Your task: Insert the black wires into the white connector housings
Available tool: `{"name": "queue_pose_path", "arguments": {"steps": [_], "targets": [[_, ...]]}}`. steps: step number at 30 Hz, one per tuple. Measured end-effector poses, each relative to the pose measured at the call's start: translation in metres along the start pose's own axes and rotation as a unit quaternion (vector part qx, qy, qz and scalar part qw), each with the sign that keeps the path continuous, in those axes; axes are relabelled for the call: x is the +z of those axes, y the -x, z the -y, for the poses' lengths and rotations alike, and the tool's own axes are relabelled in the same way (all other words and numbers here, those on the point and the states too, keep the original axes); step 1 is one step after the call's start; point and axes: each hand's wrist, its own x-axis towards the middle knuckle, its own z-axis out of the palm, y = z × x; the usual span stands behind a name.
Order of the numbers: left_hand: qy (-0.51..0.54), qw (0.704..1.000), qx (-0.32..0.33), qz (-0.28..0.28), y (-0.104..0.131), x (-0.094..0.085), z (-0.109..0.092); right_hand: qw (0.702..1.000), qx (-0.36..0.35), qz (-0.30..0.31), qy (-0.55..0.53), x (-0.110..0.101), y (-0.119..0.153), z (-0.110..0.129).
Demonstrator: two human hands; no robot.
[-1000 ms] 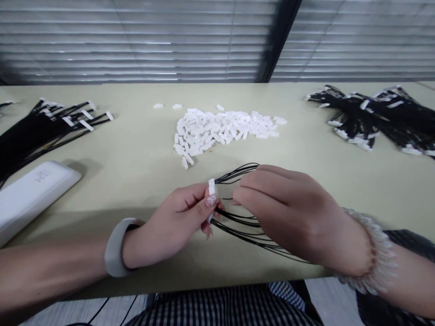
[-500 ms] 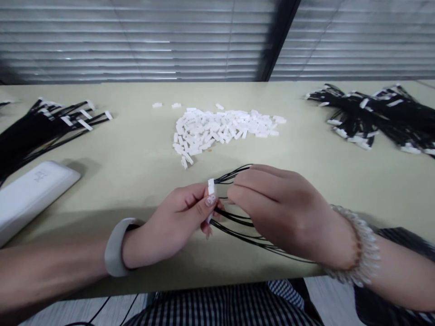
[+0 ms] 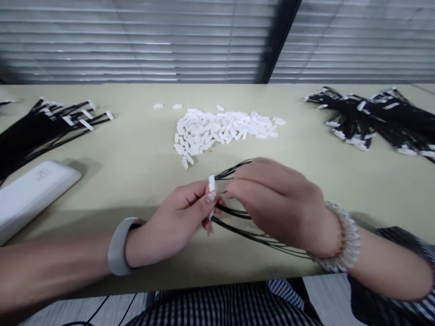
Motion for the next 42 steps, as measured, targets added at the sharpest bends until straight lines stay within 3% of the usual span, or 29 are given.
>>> {"name": "queue_pose_path", "arguments": {"steps": [3, 5, 8, 11, 16, 22, 28, 32, 37, 42], "targets": [[0.039, 0.994, -0.017, -0.097, -0.001, 0.001, 0.005, 0.997, 0.046, -0.038, 0.040, -0.020, -0.002, -0.005], [0.043, 0.990, -0.021, -0.133, -0.001, 0.001, 0.007, 0.995, 0.084, 0.047, 0.000, -0.028, -0.001, -0.008], [0.006, 0.989, -0.014, -0.145, 0.000, 0.001, 0.008, 0.964, 0.122, 0.226, -0.065, -0.022, 0.002, -0.011], [-0.038, 0.988, -0.005, -0.148, 0.002, 0.001, 0.008, 0.944, 0.129, 0.290, -0.086, -0.006, 0.002, -0.011], [-0.088, 0.985, 0.009, -0.146, 0.003, 0.001, 0.006, 0.941, 0.139, 0.279, -0.131, 0.003, 0.000, -0.012], [-0.096, 0.982, 0.012, -0.161, 0.001, 0.002, 0.006, 0.947, 0.167, 0.270, -0.048, -0.001, 0.002, -0.008], [-0.058, 0.983, 0.015, -0.173, 0.000, 0.001, 0.010, 0.973, 0.088, 0.211, 0.014, -0.002, 0.003, -0.002], [-0.056, 0.985, 0.013, -0.163, 0.000, 0.001, 0.010, 0.968, 0.050, 0.241, 0.035, 0.001, 0.002, -0.003], [-0.106, 0.983, 0.016, -0.150, 0.000, 0.000, 0.007, 0.957, 0.083, 0.269, 0.074, 0.004, 0.002, 0.000], [-0.067, 0.986, 0.004, -0.154, -0.002, 0.000, 0.010, 0.955, 0.010, 0.244, 0.170, -0.002, 0.004, 0.004]]}}
